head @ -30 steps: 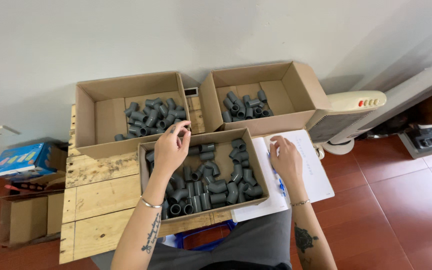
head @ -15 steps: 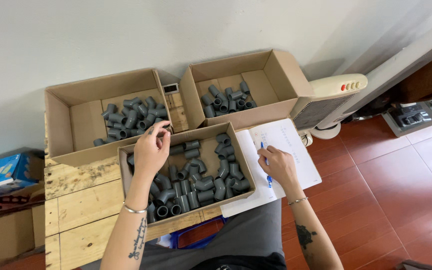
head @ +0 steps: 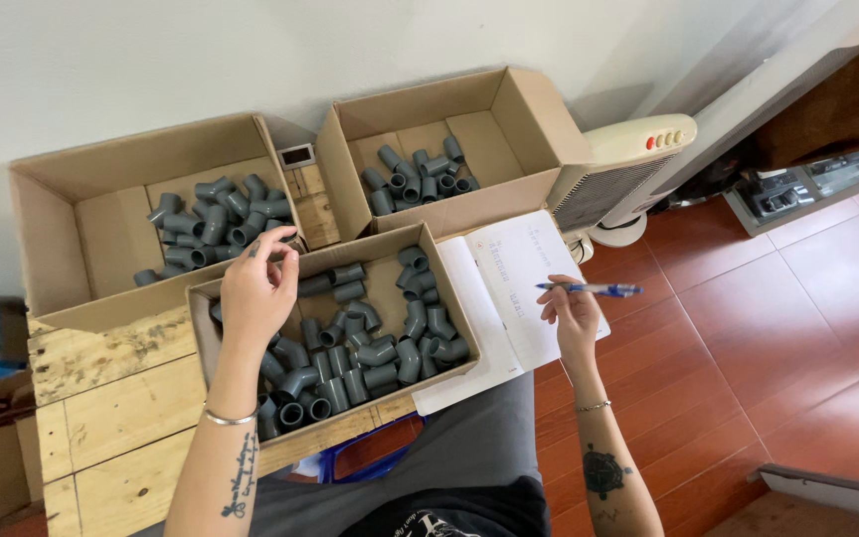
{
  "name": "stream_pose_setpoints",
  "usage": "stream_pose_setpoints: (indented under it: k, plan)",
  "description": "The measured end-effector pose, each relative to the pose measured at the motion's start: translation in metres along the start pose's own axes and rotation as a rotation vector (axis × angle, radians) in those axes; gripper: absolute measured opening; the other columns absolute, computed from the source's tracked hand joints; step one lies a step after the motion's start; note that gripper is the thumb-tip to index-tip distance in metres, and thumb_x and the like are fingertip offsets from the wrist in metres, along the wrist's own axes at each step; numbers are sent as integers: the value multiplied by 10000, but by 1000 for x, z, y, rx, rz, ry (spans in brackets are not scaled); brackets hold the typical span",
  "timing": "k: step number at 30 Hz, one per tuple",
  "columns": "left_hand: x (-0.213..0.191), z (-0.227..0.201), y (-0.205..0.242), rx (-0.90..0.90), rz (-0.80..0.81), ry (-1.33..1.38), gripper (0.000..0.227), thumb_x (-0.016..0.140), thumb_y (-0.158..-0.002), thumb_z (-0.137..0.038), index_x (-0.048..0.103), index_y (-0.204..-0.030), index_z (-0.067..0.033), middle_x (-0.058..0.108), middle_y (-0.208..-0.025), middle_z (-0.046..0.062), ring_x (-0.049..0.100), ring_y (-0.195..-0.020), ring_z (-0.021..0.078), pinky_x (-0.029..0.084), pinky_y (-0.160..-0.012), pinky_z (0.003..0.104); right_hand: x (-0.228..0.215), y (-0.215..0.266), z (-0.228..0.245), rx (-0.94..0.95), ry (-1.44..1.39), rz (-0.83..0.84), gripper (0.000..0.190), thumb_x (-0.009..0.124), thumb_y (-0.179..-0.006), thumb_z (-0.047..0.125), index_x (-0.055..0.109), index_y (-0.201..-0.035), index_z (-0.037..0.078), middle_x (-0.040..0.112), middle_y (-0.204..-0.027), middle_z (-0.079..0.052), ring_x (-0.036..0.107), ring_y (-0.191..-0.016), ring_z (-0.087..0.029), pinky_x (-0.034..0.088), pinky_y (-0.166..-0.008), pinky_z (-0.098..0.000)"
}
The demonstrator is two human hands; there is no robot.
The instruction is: The person picks up gray plastic pipe fittings from a central cardboard box, inspects them by hand, and places them into one of two other boxes. The person occasionally writes on a notepad with a pen while continuing to sort the fittings.
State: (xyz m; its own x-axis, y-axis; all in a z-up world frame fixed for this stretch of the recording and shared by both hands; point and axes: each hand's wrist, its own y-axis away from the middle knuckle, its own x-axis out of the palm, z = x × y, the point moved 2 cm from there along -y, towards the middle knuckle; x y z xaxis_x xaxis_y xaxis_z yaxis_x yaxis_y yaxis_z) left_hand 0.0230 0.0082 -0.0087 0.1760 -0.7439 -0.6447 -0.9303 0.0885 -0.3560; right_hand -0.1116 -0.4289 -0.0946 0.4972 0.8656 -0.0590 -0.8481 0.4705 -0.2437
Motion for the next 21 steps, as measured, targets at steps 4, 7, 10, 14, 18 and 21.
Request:
stream_pose_setpoints:
  k: [4, 7, 10, 14, 18, 21]
  plan:
    - [-1, -1, 0, -9, 14, 1, 305, 658, -943, -157, 701, -1237, -226, 726, -937, 20, 671, -634, 252, 547, -620, 391, -3, 7, -20, 6, 33, -3, 121, 663, -1005, 120, 696, -1056, 16, 667, -688, -83, 572, -489, -100, 450, -465, -194]
    - [0, -1, 1, -2, 17, -19, 295, 656, -949, -163, 700, -1235, -225, 724, -928, 17, 672, -638, 248, 549, -634, 399, 0, 15, -20, 16, 73, 8, 106, 683, -968, 64, 638, -1051, 16, 646, -653, -98, 546, -444, -121, 444, -448, -216]
    - [2, -1, 1, 2, 28, -45, 307, 663, -939, -171, 707, -1236, -234, 728, -922, 13, 676, -635, 253, 549, -631, 400, 0, 17, -29, 12, 146, -28, 80, 698, -962, 78, 626, -961, 43, 635, -579, -69, 492, -397, -93, 393, -430, -178]
    - [3, -1, 1, 10, 29, -50, 312, 663, -939, -172, 702, -1240, -246, 724, -922, 3, 675, -640, 242, 549, -638, 392, -5, 16, -37, 23, 164, -55, 222, 640, -1029, 130, 577, -825, 69, 588, -492, -60, 475, -348, -109, 366, -387, -192]
    - [1, -2, 2, 8, 27, -30, 311, 663, -944, -159, 702, -1247, -220, 728, -931, 22, 670, -642, 253, 547, -635, 398, -12, 17, -56, 39, 226, -63, 303, 647, -1024, 129, 567, -735, 89, 552, -444, -45, 472, -337, -117, 363, -397, -189]
    - [3, 2, 2, 32, 26, -67, 312, 666, -940, -166, 699, -1245, -221, 724, -922, 14, 671, -644, 251, 549, -649, 404, -11, 19, -56, 36, 210, -71, 299, 631, -1017, 105, 550, -730, 91, 516, -418, -40, 470, -350, -119, 362, -418, -196]
